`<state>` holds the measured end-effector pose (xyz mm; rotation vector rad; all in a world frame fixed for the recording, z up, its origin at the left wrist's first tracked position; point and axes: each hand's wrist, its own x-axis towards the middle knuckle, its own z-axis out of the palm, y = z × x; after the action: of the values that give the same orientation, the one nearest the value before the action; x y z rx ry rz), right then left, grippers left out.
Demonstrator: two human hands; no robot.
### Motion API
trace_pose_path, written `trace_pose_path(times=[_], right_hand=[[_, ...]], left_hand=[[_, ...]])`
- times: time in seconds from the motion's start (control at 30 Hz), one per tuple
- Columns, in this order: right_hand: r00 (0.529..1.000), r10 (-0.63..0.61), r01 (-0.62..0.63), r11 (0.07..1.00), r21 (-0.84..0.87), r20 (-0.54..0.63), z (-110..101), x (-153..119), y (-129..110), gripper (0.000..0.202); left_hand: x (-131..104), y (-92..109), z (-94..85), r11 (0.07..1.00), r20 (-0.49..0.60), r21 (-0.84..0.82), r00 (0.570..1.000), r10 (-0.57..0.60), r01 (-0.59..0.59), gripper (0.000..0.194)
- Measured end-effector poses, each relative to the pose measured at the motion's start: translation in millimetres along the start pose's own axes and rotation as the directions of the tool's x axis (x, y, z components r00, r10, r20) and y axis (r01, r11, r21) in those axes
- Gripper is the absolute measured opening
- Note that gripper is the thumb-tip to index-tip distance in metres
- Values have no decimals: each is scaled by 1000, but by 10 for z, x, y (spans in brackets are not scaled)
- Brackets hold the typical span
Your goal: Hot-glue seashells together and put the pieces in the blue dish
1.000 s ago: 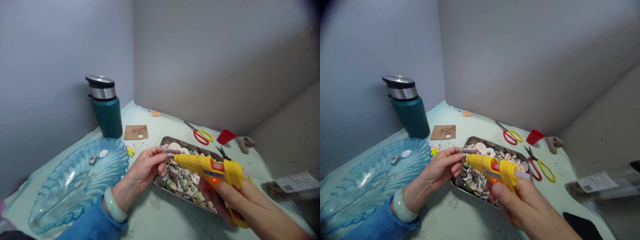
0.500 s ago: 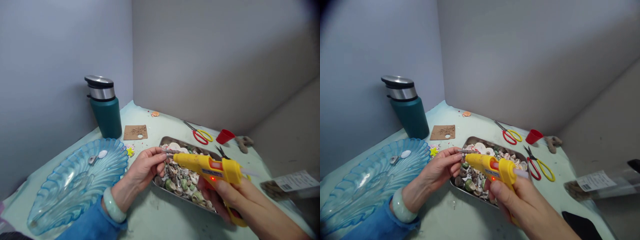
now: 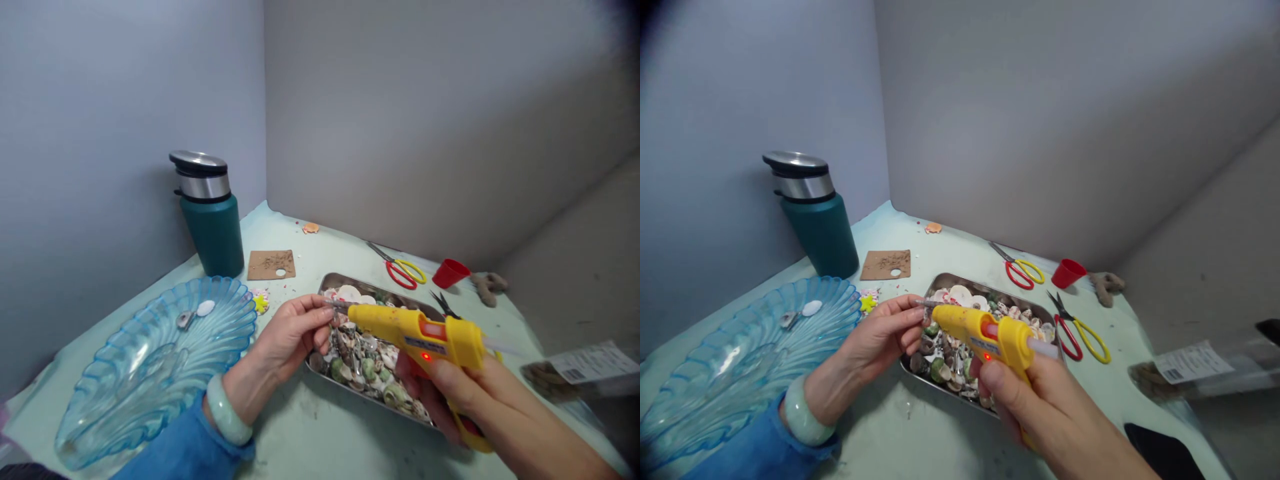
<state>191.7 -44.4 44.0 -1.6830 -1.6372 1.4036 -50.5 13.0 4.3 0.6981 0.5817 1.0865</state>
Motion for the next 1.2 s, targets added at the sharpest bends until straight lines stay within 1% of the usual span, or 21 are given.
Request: trace_pose_path(times=[0.07, 0.17, 0.3, 0.43, 0.57, 0.67, 0.8, 0.93, 1.0, 1.1, 1.2], right_hand=[[999, -6, 6, 1000, -6, -32, 16, -23, -42, 59], [998, -39, 39, 999, -17, -44, 34, -38, -93, 58], [997, -42, 40, 999, -27, -62, 47, -27, -96, 57], [997, -68, 68, 998, -14, -25, 36, -39, -96, 51], [998, -46, 44, 998, -48, -42, 11, -59, -103, 48], [999, -50, 50, 998, -40, -10, 6, -53, -98, 51], [997, -56, 55, 998, -19, -53, 7, -46, -87, 53], [997, -46, 42, 997, -57, -70, 6, -69, -105, 49], [997, -46, 43, 997, -58, -54, 13, -79, -124, 49], [999, -47, 47, 999, -18, 5, 24, -78, -143, 53], [999, -54, 53, 998, -18, -10, 19, -72, -138, 53]], left_hand=[[-1, 5, 3, 1000, 2, -4, 1000, 0, 0, 13], [-5, 15, 6, 1000, 2, -9, 1000, -3, 3, 12], [-3, 19, 4, 1000, 0, 7, 1000, -11, 11, 14], [0, 12, 3, 1000, -13, 7, 1000, -8, 8, 16], [-4, 2, -3, 1000, -14, 10, 1000, -6, 6, 14], [-7, 1, -4, 1000, -16, 16, 1000, -3, 3, 15], [-8, 13, 10, 1000, -34, 27, 999, -6, 7, 19], [-13, 20, 21, 1000, -27, 18, 1000, -8, 8, 18], [-14, 18, 21, 1000, -19, 15, 1000, -8, 9, 16], [-11, 15, 19, 1000, -20, 22, 1000, -7, 8, 17], [-9, 17, 19, 1000, -29, 24, 1000, -8, 9, 20]])
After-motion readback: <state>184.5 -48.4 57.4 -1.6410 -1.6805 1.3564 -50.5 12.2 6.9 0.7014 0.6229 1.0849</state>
